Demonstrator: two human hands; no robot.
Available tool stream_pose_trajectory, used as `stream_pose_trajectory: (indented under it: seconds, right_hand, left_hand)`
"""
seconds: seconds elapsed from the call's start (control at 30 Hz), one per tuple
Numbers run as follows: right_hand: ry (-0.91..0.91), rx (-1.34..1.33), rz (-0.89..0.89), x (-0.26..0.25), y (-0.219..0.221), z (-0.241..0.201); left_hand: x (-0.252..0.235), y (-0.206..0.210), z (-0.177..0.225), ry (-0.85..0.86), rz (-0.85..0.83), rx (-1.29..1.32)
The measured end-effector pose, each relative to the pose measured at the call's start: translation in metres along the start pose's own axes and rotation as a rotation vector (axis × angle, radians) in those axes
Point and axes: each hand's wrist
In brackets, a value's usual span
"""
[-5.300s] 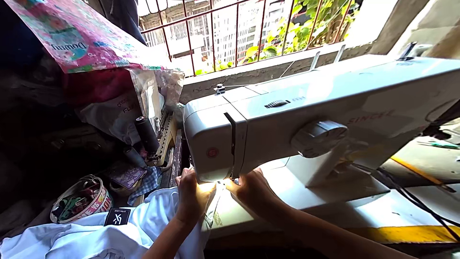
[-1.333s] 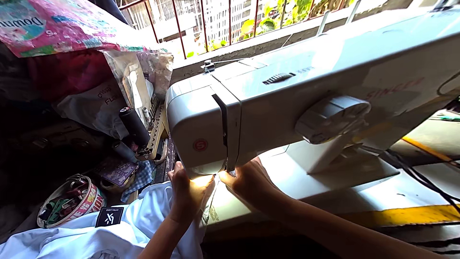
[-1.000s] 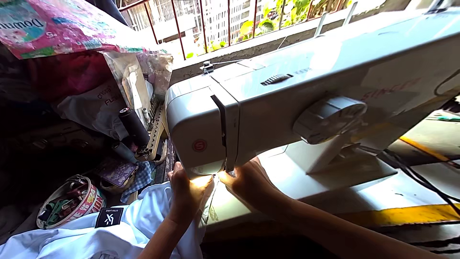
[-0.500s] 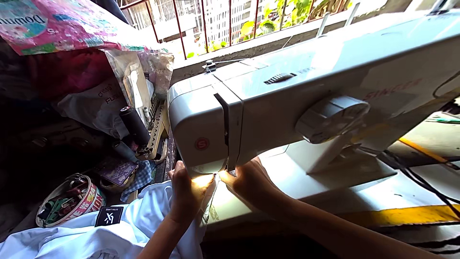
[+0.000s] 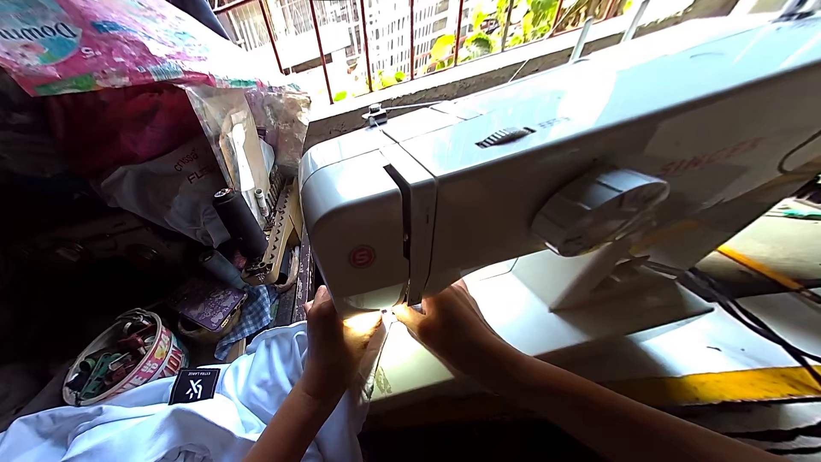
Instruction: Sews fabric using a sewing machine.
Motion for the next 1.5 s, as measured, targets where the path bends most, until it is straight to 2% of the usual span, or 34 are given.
stream_pose_trajectory:
  seconds: [0.47,1.03,1.1,1.17,1.27,1.37,1.43,1.5]
  right_hand:
    - [-0.036,0.006,0.057,0.000,0.003,0.002]
    - [-0.011,-0.009,0.048,-0.001,0.003,0.004]
    - [0.037,-0.046,0.034,-0.001,-0.001,0.001]
    - [0.056,-0.075,0.046,0.002,-0.005,0.001]
    - [-0.008,-0.124,0.097,0.011,-0.008,0.008]
    - [0.000,-0.203,0.045,0.019,-0.017,0.015]
    - [-0.049,-0.295,0.019,0.028,-0.025,0.017]
    - [-0.175,-0.421,0.059,0.042,-0.034,0.018]
  left_hand:
    - [0.000,0.000,0.000,-0.024,0.002,0.020]
    - [-0.001,0.000,0.002,-0.047,-0.016,0.011]
    - [-0.002,-0.001,0.003,-0.057,-0.022,0.013]
    - [-0.003,-0.003,0.004,-0.067,-0.042,0.005]
    - [-0.008,-0.009,0.006,-0.103,-0.106,0.042]
    - [-0.008,-0.019,0.002,-0.140,-0.156,0.095]
    - [0.005,-0.034,-0.002,-0.034,-0.148,0.076]
    - [0.022,-0.055,0.015,0.084,-0.170,0.102]
Point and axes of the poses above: each hand's wrist, its own x-axis away from the middle knuckle, its own y-axis out of the palm, z = x × y, and after that the axes turned 10 degrees about z, right-handed
